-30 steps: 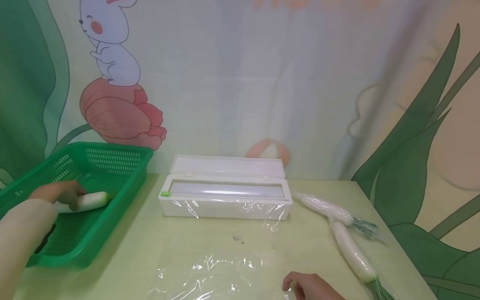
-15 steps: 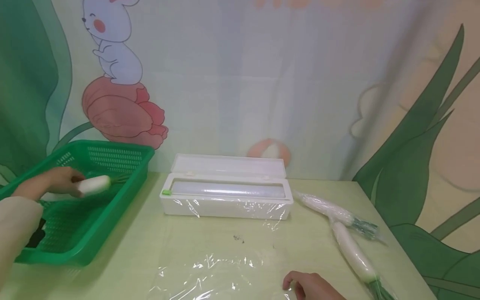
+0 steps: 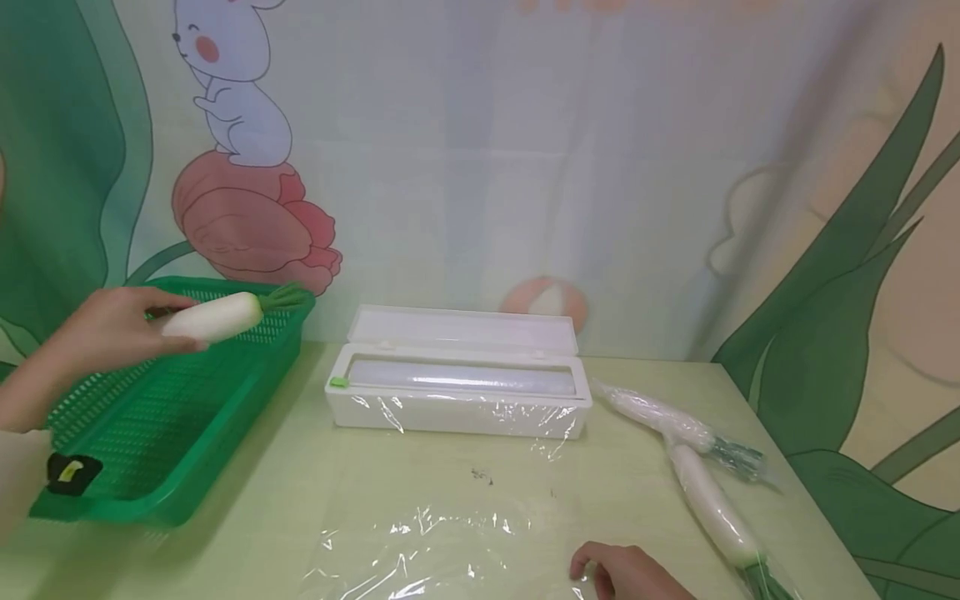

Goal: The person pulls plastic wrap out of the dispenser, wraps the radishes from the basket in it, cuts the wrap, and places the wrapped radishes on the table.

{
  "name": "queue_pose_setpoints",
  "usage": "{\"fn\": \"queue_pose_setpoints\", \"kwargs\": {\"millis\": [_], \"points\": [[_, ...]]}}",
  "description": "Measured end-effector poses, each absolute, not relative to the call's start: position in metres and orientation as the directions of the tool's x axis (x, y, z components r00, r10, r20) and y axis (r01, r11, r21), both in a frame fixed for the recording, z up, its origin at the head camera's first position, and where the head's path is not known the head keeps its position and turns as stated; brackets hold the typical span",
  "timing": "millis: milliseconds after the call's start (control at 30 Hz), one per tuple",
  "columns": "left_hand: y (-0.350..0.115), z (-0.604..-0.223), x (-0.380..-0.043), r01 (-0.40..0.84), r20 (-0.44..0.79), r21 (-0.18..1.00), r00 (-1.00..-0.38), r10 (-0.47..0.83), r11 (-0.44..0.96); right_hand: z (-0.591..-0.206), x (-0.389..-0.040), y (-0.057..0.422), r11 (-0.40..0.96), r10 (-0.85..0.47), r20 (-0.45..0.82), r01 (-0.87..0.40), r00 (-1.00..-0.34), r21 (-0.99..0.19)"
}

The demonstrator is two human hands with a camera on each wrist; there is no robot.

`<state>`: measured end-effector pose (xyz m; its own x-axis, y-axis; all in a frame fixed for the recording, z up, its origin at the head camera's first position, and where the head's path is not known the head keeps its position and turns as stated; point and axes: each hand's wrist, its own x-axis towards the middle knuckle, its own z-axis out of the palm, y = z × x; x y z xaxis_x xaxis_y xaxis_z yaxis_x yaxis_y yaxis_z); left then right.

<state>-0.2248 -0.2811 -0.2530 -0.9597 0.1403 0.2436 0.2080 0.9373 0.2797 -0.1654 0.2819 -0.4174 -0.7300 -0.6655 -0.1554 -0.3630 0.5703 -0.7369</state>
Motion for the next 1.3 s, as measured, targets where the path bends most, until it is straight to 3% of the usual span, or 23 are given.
{"fn": "queue_pose_setpoints", "kwargs": {"millis": [267, 567, 900, 1300], "points": [[-0.211, -0.229, -0.198, 0.322, 0.346, 0.339, -0.916, 0.201, 0.884, -0.416, -0.165, 0.283, 0.569, -0.668, -0.151, -0.369, -0.729, -0.735], [-0.142, -0.234, -0.179, 0.45, 0.391, 0.343, -0.866, 0.31, 0.825, -0.416, -0.164, 0.281, 0.573, -0.663, -0.177, -0.341, -0.727, -0.745], [-0.083, -0.283, -0.178, 0.558, 0.391, 0.386, -0.82, 0.418, 0.734, -0.416, -0.166, 0.28, 0.581, -0.674, -0.155, -0.39, -0.722, -0.714], [-0.047, -0.35, -0.188, 0.592, 0.264, 0.425, -0.805, 0.532, 0.685, -0.414, -0.165, 0.281, 0.604, -0.667, -0.15, -0.412, -0.73, -0.682]]}}
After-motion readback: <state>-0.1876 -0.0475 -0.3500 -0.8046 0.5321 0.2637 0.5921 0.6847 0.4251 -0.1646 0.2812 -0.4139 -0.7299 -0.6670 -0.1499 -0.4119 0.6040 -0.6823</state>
